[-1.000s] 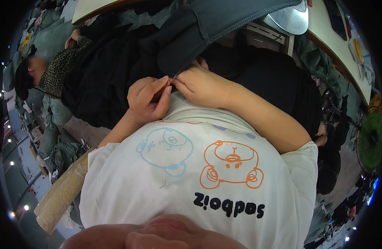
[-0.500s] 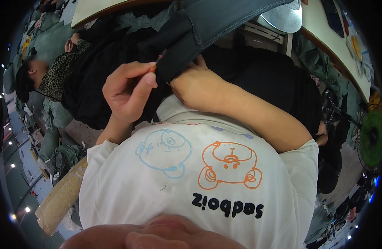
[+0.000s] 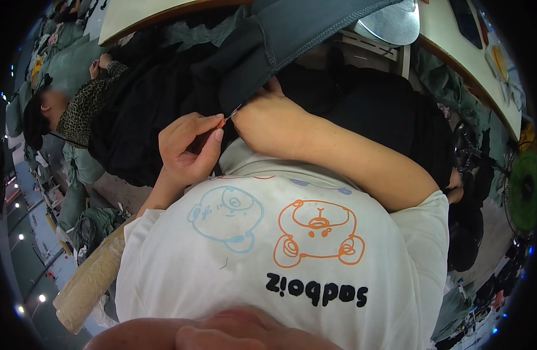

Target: Using a seam ripper to remove thread or stitches from black fabric pieces at a sewing workstation.

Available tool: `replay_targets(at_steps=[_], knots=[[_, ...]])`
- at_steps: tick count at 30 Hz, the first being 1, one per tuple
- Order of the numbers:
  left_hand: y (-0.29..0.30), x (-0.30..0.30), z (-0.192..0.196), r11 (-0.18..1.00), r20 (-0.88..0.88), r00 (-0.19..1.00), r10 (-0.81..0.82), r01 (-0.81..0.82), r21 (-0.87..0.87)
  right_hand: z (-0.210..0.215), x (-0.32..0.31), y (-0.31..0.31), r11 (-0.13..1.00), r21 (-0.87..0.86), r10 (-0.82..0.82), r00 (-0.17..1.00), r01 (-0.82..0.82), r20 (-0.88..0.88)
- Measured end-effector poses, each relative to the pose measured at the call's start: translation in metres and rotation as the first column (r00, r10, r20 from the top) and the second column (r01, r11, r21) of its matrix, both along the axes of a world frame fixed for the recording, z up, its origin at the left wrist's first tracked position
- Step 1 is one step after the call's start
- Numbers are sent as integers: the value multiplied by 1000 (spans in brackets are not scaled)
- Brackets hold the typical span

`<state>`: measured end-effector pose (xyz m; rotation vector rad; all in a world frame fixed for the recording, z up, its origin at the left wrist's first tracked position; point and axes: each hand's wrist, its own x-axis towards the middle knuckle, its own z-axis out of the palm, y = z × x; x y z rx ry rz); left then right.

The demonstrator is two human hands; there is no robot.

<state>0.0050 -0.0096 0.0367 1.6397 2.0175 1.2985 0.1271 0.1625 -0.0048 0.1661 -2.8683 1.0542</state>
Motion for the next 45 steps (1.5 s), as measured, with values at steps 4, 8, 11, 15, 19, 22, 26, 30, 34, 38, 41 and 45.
replay_targets(at_steps=[4, 8, 11, 15, 19, 22, 26, 30, 34, 38, 41, 45], knots=[[-1, 0, -1, 1000, 7, 1000, -11, 11, 7, 10, -4, 2, 999, -39, 43, 988, -37, 147], [0, 2, -2, 999, 15, 999, 34, -34, 4, 10, -5, -1, 999, 1, 47, 987, -47, 153], [3, 5, -4, 999, 6, 999, 42, -42, 26, 12, -4, -1, 998, 15, 50, 985, -53, 167], [16, 10, -1, 996, -11, 999, 39, -38, 75, 17, -1, 1, 998, 1, 67, 981, -68, 185], [22, 9, -1, 996, -20, 999, 33, -31, 81, 20, -1, 5, 996, -44, 91, 974, -84, 210], [23, 8, -1, 995, -32, 999, 31, -28, 95, 20, 0, 4, 997, -8, 82, 978, -82, 192], [19, 5, 2, 997, -17, 1000, -2, 4, 75, 15, 4, 0, 999, 12, 46, 989, -48, 138], [12, 4, -1, 997, -6, 1000, 4, -4, 72, 19, 4, 1, 998, 7, 68, 988, -69, 138], [16, 7, -2, 994, -24, 1000, 13, -10, 112, 14, 4, -3, 998, 31, 47, 993, -51, 106], [23, 6, -1, 987, -81, 997, -3, 17, 163, 19, 3, 0, 997, -17, 83, 986, -81, 146], [27, 7, 3, 985, -100, 995, 0, 17, 170, 18, 4, -2, 995, -7, 97, 982, -97, 161], [34, 9, 9, 988, -105, 994, -11, 27, 154, 15, 4, -2, 997, 21, 74, 986, -78, 149]])
